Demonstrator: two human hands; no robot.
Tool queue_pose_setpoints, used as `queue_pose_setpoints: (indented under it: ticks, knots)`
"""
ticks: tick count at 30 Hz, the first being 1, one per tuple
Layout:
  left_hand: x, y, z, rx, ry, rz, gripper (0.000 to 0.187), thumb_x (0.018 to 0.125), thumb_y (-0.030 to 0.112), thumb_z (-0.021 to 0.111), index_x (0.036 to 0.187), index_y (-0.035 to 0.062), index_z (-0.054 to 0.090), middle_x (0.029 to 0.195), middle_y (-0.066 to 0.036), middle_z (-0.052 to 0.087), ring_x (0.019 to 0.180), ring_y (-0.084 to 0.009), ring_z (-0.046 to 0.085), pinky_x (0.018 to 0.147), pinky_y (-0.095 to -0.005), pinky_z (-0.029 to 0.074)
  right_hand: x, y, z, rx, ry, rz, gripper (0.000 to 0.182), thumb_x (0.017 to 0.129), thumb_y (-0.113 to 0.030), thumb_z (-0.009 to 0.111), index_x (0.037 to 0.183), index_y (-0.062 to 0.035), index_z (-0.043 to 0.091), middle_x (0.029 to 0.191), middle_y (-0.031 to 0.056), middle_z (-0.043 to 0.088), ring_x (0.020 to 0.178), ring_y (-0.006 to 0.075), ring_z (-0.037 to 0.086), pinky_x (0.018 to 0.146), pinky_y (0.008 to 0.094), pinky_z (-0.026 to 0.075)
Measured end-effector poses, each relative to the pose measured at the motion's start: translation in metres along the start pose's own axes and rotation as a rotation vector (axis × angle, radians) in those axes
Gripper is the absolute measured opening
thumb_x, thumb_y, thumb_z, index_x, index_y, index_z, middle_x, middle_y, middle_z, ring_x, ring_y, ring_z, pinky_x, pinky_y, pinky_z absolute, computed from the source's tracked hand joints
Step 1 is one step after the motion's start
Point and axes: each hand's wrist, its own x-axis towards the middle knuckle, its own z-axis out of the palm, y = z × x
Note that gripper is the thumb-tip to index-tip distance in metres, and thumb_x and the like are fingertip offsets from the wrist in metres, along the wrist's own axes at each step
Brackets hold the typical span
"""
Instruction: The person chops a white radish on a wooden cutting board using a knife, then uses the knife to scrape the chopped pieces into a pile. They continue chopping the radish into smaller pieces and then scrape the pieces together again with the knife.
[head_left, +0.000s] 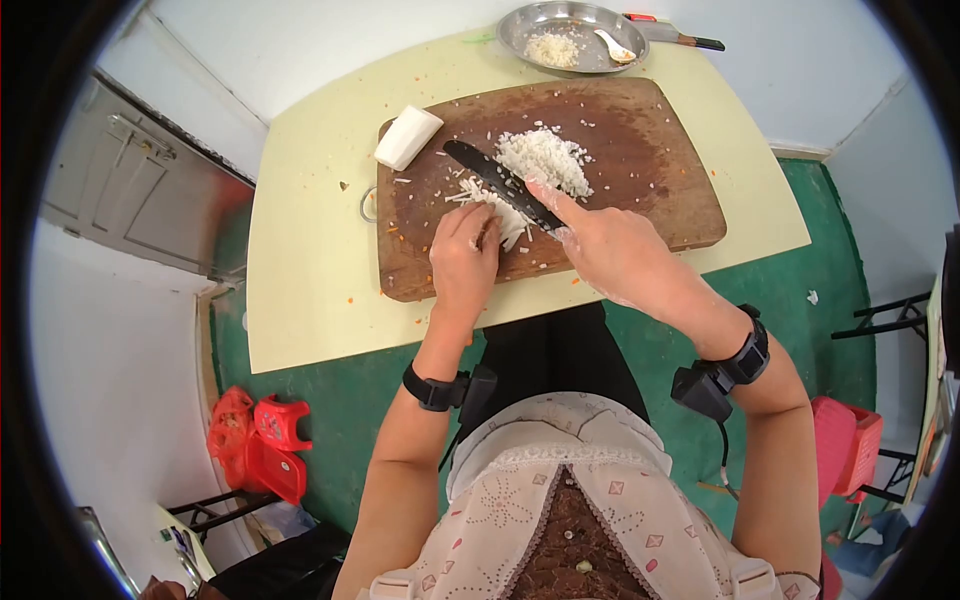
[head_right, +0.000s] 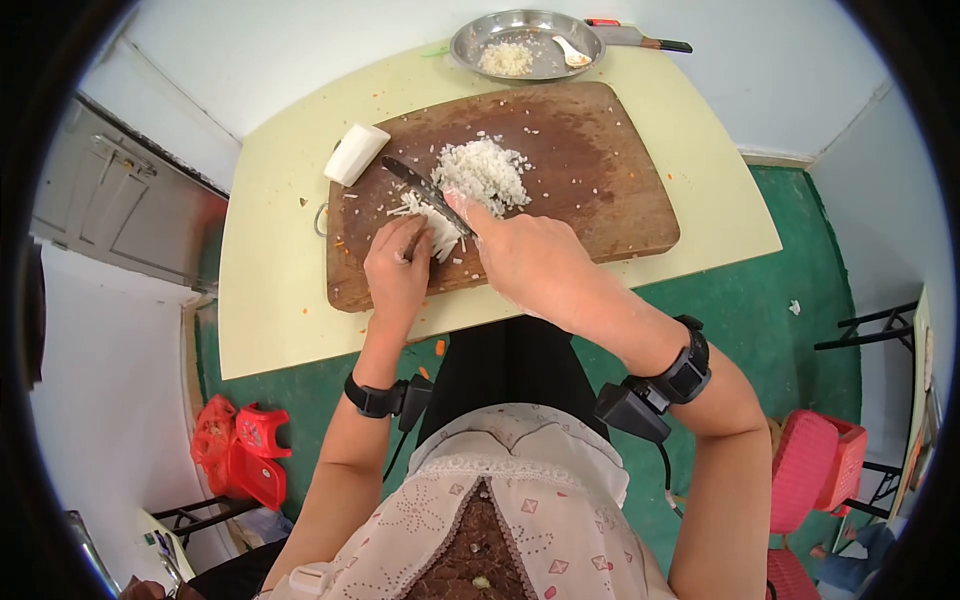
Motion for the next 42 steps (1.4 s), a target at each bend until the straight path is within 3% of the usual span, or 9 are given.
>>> queue_pose_setpoints:
  ticks: [7,10,16,26,29,32,35,38,42]
  knots:
    - [0.003,0.001,-0.003,-0.002,-0.051,-0.047,0.012,0.074,0.002,0.067,0.086,-0.0008,0.065,0.089,-0.015,0.066,0.078,-0.0302,0.064,0.072,-0.0352,0.050,-0.008,0.001,0.002,-0.009,0.045,-0.029,0.060,0.088,-0.011,0.049,0.143,-0.0194,0.025,0.058,0.0158,0.057,0.056,0.0354,0.057,0.055,0.0461,0.046]
    - [0.002,0.005,-0.001,0.030,-0.060,-0.079,0.015,0.073,0.003,0.069,0.087,-0.0009,0.065,0.094,-0.016,0.065,0.084,-0.0308,0.063,0.074,-0.0360,0.050,-0.009,0.003,0.004,-0.016,0.019,-0.015,0.059,0.088,-0.011,0.049,0.143,-0.0184,0.026,0.059,0.0150,0.057,0.056,0.0350,0.057,0.055,0.0458,0.046]
    - [-0.007,0.016,-0.002,0.183,-0.043,0.063,0.020,0.071,0.003,0.070,0.090,-0.0007,0.065,0.106,-0.017,0.060,0.098,-0.0331,0.057,0.080,-0.0386,0.048,-0.010,0.001,0.012,-0.004,0.042,-0.050,0.057,0.089,-0.011,0.048,0.142,-0.0167,0.029,0.060,0.0148,0.058,0.056,0.0343,0.058,0.053,0.0449,0.045]
    - [-0.009,0.006,0.005,0.129,0.025,0.056,0.014,0.071,0.000,0.069,0.084,-0.0013,0.066,0.096,-0.016,0.064,0.088,-0.0315,0.061,0.076,-0.0372,0.050,-0.015,-0.006,0.003,-0.076,0.025,-0.087,0.059,0.086,-0.008,0.049,0.142,-0.0139,0.030,0.061,0.0135,0.058,0.055,0.0319,0.058,0.050,0.0433,0.046]
    - [-0.008,0.007,0.005,0.121,0.031,0.045,0.013,0.071,0.000,0.069,0.084,-0.0016,0.066,0.095,-0.015,0.065,0.087,-0.0311,0.062,0.075,-0.0366,0.051,-0.016,-0.011,0.000,-0.094,-0.049,-0.075,0.063,0.079,-0.001,0.047,0.140,-0.0034,0.031,0.063,0.0159,0.059,0.056,0.0332,0.059,0.052,0.0432,0.048]
    - [-0.006,0.007,0.006,0.122,0.026,0.046,0.014,0.070,-0.001,0.069,0.083,-0.0013,0.065,0.094,-0.015,0.065,0.085,-0.0304,0.062,0.074,-0.0357,0.051,-0.015,-0.009,-0.001,-0.097,-0.026,-0.097,0.063,0.079,-0.001,0.047,0.140,-0.0036,0.031,0.061,0.0157,0.058,0.054,0.0332,0.058,0.050,0.0437,0.047]
    - [-0.009,0.008,0.005,0.116,0.014,0.027,0.014,0.069,-0.001,0.070,0.083,-0.0009,0.065,0.093,-0.014,0.065,0.085,-0.0299,0.062,0.073,-0.0350,0.051,-0.014,-0.008,-0.003,-0.110,-0.013,-0.049,0.061,0.085,-0.006,0.048,0.142,-0.0127,0.029,0.062,0.0128,0.059,0.056,0.0316,0.059,0.050,0.0425,0.046]
    - [-0.006,0.006,0.007,0.121,0.034,0.035,0.015,0.068,-0.001,0.071,0.082,-0.0004,0.065,0.092,-0.013,0.065,0.084,-0.0296,0.062,0.073,-0.0348,0.051,-0.011,-0.008,-0.005,-0.080,-0.046,-0.065,0.064,0.079,-0.001,0.047,0.141,-0.0046,0.030,0.060,0.0142,0.057,0.052,0.0320,0.058,0.049,0.0437,0.046]
    - [-0.005,0.006,0.008,0.128,0.046,0.034,0.016,0.068,-0.001,0.071,0.082,-0.0002,0.065,0.092,-0.013,0.065,0.084,-0.0295,0.062,0.073,-0.0350,0.051,-0.008,-0.004,-0.004,-0.107,-0.092,-0.079,0.065,0.079,-0.001,0.047,0.142,-0.0051,0.029,0.059,0.0142,0.057,0.052,0.0315,0.058,0.048,0.0434,0.045]
